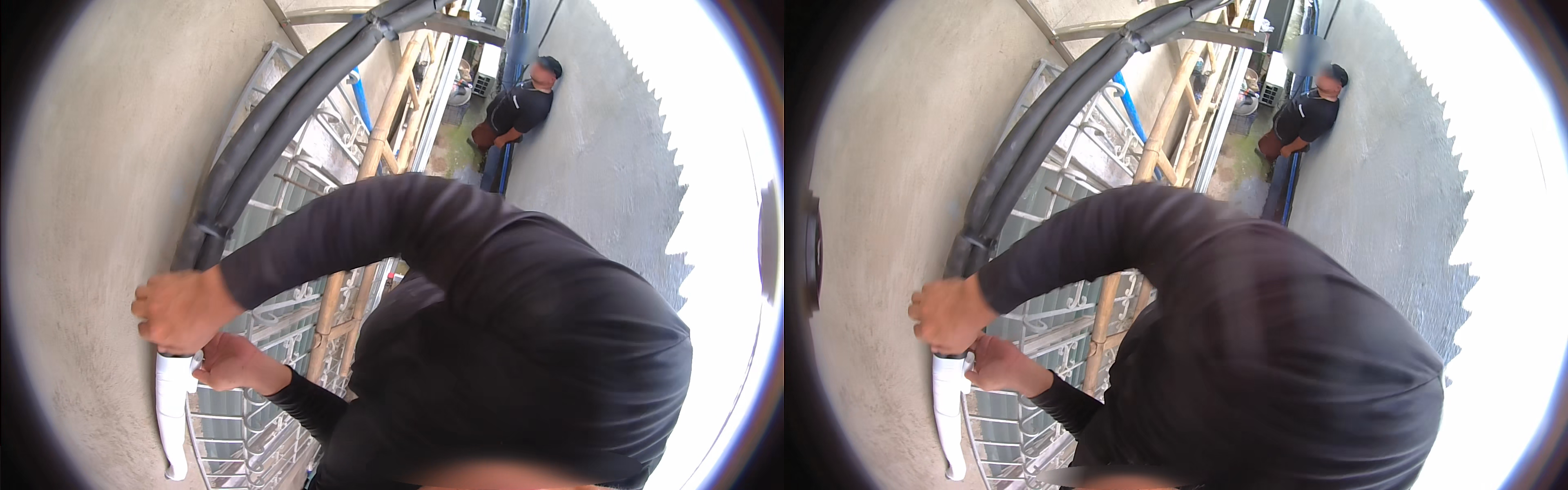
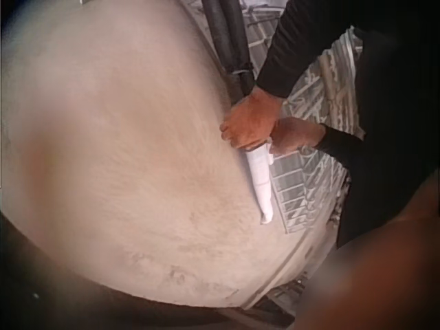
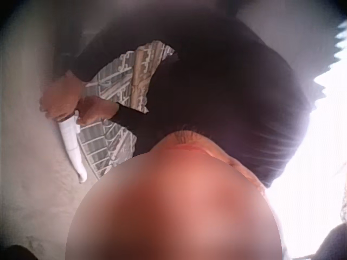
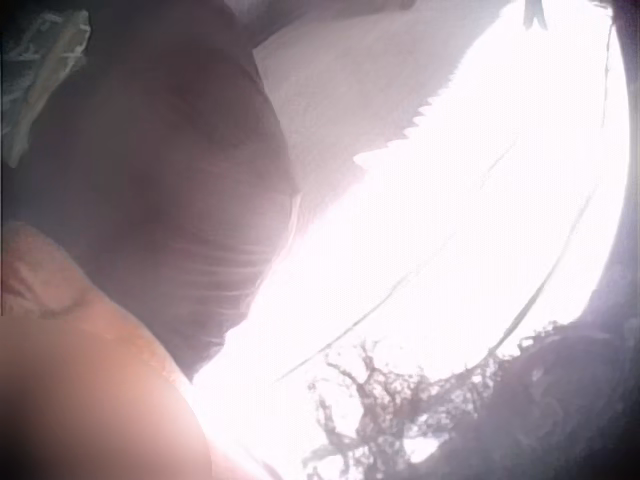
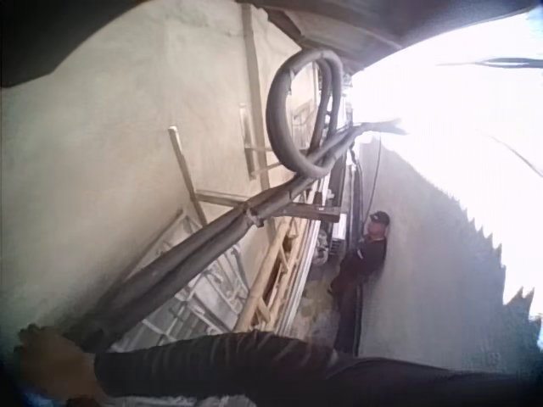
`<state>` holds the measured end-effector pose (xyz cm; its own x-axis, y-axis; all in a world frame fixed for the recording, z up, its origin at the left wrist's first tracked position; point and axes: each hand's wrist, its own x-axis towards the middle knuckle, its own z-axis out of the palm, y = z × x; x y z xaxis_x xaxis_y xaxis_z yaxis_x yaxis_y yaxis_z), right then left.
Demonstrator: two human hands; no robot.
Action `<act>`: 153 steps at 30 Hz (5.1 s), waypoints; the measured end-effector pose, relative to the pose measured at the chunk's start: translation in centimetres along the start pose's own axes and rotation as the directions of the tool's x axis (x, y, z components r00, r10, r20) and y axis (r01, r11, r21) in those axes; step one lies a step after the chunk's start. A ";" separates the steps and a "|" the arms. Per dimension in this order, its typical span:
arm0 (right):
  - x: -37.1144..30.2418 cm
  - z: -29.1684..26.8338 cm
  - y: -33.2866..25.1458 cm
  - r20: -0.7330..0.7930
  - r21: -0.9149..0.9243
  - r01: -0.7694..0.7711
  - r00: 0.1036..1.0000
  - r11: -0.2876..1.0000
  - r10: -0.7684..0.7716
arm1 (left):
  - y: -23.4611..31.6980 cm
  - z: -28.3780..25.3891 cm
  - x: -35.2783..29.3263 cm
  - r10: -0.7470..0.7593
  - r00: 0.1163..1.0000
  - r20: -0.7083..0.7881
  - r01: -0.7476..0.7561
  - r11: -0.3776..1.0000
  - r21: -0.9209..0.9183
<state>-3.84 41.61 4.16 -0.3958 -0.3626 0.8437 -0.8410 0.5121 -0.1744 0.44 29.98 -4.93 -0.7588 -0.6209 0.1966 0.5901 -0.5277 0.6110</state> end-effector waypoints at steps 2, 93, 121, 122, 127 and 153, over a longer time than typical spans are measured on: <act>1.8 2.1 0.7 0.300 0.037 -0.057 0.953 0.998 0.044 | -0.5 -0.4 1.4 -0.100 0.995 -0.027 0.099 0.995 -0.030; 13.4 0.1 -7.4 0.896 0.061 0.160 0.426 0.985 -0.125 | -5.1 9.2 1.5 0.259 0.869 -0.422 -0.339 0.932 -0.125; 10.2 6.6 3.9 0.977 -0.019 -0.789 0.117 0.614 0.180 | -4.7 4.1 2.6 -0.396 0.918 -0.026 0.281 0.696 -0.660; 10.4 6.2 3.9 0.976 0.010 -0.779 0.143 0.626 0.163 | -5.0 4.8 1.8 -0.383 0.915 -0.125 0.193 0.688 -0.700; 12.5 2.5 3.0 0.908 0.124 -0.381 0.417 0.916 0.050 | -5.5 8.8 -1.7 0.049 0.944 -0.327 -0.222 0.827 -0.517; 2.4 -1.9 -5.4 0.796 0.016 0.683 0.433 0.731 -0.422 | -12.2 6.8 -4.1 0.028 0.984 -0.176 -0.089 0.934 -0.347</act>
<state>0.47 39.45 8.11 -0.1100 -0.9933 0.0344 -0.8907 0.1139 0.4401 -5.48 42.92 -7.96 -0.6816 -0.7278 0.0754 0.7139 -0.6388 0.2870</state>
